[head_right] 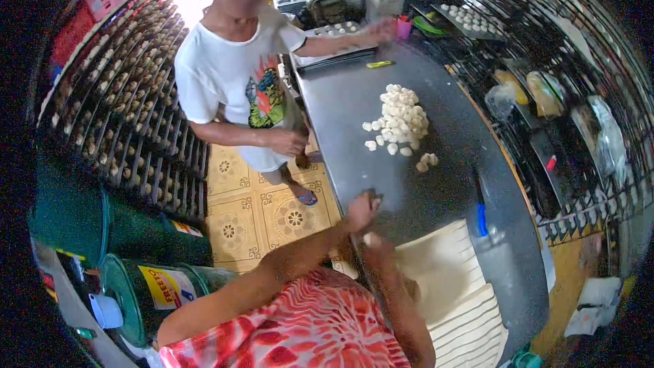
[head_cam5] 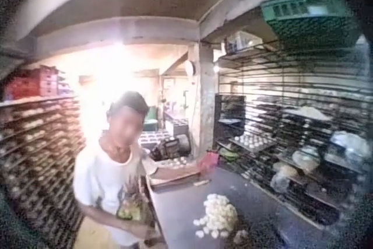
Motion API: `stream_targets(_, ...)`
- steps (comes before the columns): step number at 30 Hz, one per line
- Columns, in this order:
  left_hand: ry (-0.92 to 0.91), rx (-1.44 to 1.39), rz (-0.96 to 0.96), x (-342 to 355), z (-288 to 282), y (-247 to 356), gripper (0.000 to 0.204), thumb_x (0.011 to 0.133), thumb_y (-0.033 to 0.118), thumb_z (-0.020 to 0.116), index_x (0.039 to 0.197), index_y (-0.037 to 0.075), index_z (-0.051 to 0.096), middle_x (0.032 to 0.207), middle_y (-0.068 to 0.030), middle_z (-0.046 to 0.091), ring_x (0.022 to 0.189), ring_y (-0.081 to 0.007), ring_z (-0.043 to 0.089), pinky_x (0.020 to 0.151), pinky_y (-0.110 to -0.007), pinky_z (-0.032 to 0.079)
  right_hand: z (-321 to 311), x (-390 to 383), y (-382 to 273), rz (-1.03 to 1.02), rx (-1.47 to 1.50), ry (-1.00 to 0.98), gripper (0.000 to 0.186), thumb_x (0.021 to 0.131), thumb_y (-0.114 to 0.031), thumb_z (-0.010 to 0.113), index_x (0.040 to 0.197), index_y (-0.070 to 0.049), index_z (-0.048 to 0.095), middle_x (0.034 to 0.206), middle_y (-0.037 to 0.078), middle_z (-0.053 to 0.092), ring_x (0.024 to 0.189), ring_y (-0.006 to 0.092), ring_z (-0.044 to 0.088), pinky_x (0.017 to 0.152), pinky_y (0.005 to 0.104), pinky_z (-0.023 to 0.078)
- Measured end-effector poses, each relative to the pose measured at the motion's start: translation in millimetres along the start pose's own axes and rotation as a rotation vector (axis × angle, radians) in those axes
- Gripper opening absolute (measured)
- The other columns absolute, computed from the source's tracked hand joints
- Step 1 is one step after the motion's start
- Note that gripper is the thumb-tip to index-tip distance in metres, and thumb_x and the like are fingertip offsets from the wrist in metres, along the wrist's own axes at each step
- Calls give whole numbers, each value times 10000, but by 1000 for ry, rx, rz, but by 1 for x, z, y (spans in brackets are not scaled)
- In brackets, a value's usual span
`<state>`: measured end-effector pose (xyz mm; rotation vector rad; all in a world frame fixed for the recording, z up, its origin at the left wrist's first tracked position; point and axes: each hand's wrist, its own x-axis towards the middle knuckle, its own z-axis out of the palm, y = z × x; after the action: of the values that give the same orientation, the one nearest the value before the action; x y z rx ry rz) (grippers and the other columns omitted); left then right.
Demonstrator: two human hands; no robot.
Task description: Shaping small pieces of dough into balls on a stainless steel production table in a bakery.
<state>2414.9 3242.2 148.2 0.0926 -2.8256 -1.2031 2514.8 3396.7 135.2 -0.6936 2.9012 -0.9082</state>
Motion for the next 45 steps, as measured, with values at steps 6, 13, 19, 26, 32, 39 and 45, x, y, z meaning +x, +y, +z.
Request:
stream_targets(6,-580,50,403,-16,-33,14,302,961,259,576,1077,-3,672,1046,-242,703,964,-413,682,811,-507,557,-27,14,-14,416,343,93,435,922,-272,666,1295,-65,579,1203,210,657,1070,445,638,902,546,503)
stream_targets(13,-357,208,224,-78,-15,-16,399,973,326,578,905,-34,735,816,-241,706,777,-448,697,694,-545,560,-31,6,-56,449,65,-158,356,970,-284,577,1214,-26,589,1161,248,657,1070,471,641,909,554,528)
stream_targets(19,-287,261,229,-57,-9,-25,572,1055,411,454,745,-5,694,714,-237,678,671,-441,682,626,-532,551,-43,13,-70,299,17,-112,316,1035,-262,503,1228,-24,578,1048,247,689,904,446,675,794,555,547)
stream_targets(26,112,36,360,10,7,-8,485,1011,376,561,1194,-68,632,848,-267,691,766,-453,688,733,-547,563,-53,9,-48,308,209,241,564,979,-399,658,1398,-45,528,1091,270,674,931,488,637,845,538,529)
stream_targets(32,-810,223,574,-41,25,-65,315,968,259,587,1132,8,683,1085,-253,681,1024,-430,659,865,-521,540,-27,-2,-23,215,45,9,474,923,-177,663,1347,-39,503,1243,279,604,1027,446,645,815,505,541)
stream_targets(39,-309,322,254,-77,13,-40,521,1033,418,474,850,4,734,803,-260,702,729,-463,689,692,-567,552,-10,-3,-34,343,402,96,269,923,-256,640,1071,-31,640,990,265,694,942,482,670,816,556,538)
stream_targets(45,-395,241,41,-18,-4,9,509,1039,428,475,961,-10,723,934,-277,716,807,-479,688,730,-551,556,-49,13,-45,421,236,-153,355,951,-382,585,973,-40,676,894,290,701,865,483,696,753,568,546)
